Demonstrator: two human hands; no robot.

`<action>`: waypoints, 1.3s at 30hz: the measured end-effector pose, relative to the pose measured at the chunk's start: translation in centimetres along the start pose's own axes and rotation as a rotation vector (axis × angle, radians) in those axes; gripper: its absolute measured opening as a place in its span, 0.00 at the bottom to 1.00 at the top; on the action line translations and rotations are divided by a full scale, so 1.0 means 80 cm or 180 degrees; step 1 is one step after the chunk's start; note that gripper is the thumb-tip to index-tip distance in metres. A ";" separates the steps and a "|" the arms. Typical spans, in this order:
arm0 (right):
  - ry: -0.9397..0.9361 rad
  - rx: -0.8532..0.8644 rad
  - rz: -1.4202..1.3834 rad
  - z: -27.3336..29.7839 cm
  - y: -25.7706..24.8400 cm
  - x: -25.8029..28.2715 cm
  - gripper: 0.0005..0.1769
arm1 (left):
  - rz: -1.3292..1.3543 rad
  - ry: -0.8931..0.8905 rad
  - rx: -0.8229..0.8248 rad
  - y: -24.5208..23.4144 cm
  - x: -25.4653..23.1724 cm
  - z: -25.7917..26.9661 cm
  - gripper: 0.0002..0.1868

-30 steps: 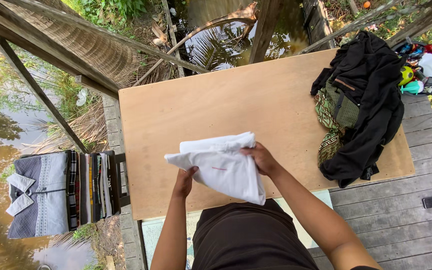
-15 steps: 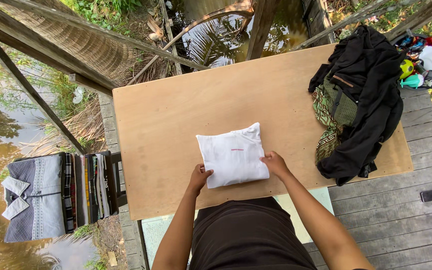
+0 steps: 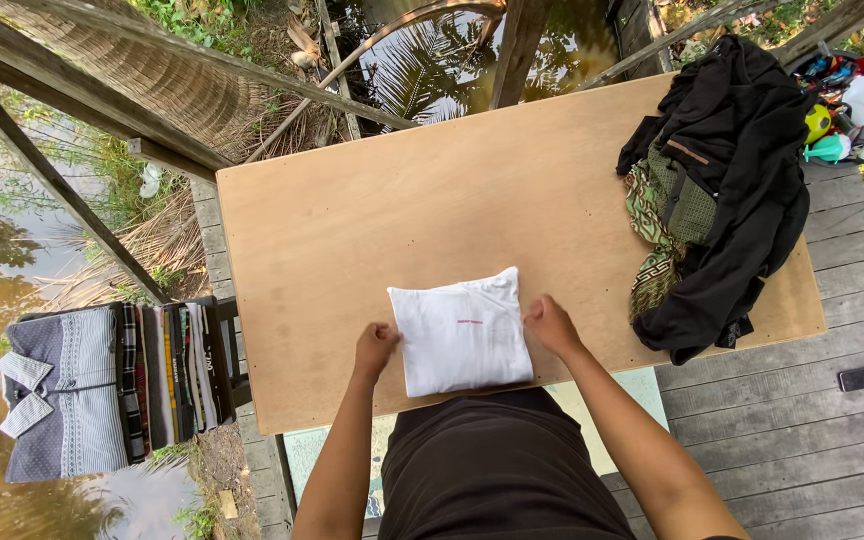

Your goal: The person folds a shirt on a wooden table, smoothing the fabric by hand and placing it on a stack of folded clothes.

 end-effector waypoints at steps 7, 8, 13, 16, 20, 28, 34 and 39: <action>-0.0668 -0.0052 0.0198 -0.050 -0.030 0.090 0.26 | 0.0322 0.0503 -0.0243 0.005 -0.060 -0.050 0.22; -0.0514 0.0144 0.0203 -0.056 -0.029 0.094 0.22 | 0.0169 0.0475 -0.0309 0.007 -0.066 -0.056 0.21; -0.0702 0.0057 0.0157 -0.064 -0.026 0.097 0.13 | 0.0685 0.0485 0.0041 0.004 -0.069 -0.075 0.14; -0.0770 0.0100 0.0320 -0.066 -0.029 0.091 0.10 | 0.0706 0.0518 0.0115 -0.002 -0.083 -0.070 0.15; -0.1049 0.0288 -0.0274 -0.062 -0.030 0.094 0.16 | -0.0259 0.0569 0.0003 -0.008 -0.095 -0.061 0.22; -0.0508 0.0429 -0.0810 -0.084 -0.022 0.076 0.14 | 0.0410 0.0310 0.0767 -0.005 -0.061 -0.091 0.11; -0.0412 -0.0446 0.0088 -0.076 0.000 0.062 0.16 | -0.1431 0.0305 -0.0453 0.011 -0.079 -0.065 0.18; -0.0076 -0.0792 0.0306 -0.034 0.026 0.074 0.24 | -0.1107 0.0242 -0.1041 0.036 -0.078 -0.014 0.26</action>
Point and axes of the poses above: each hand's wrist, its own z-axis away from the middle knuckle, its own y-axis out of the palm, x = y × z, the point moved 2 cm from there along -z, towards the middle knuckle, and after that the axes turned 13 degrees about x, right-handed, at the moved point
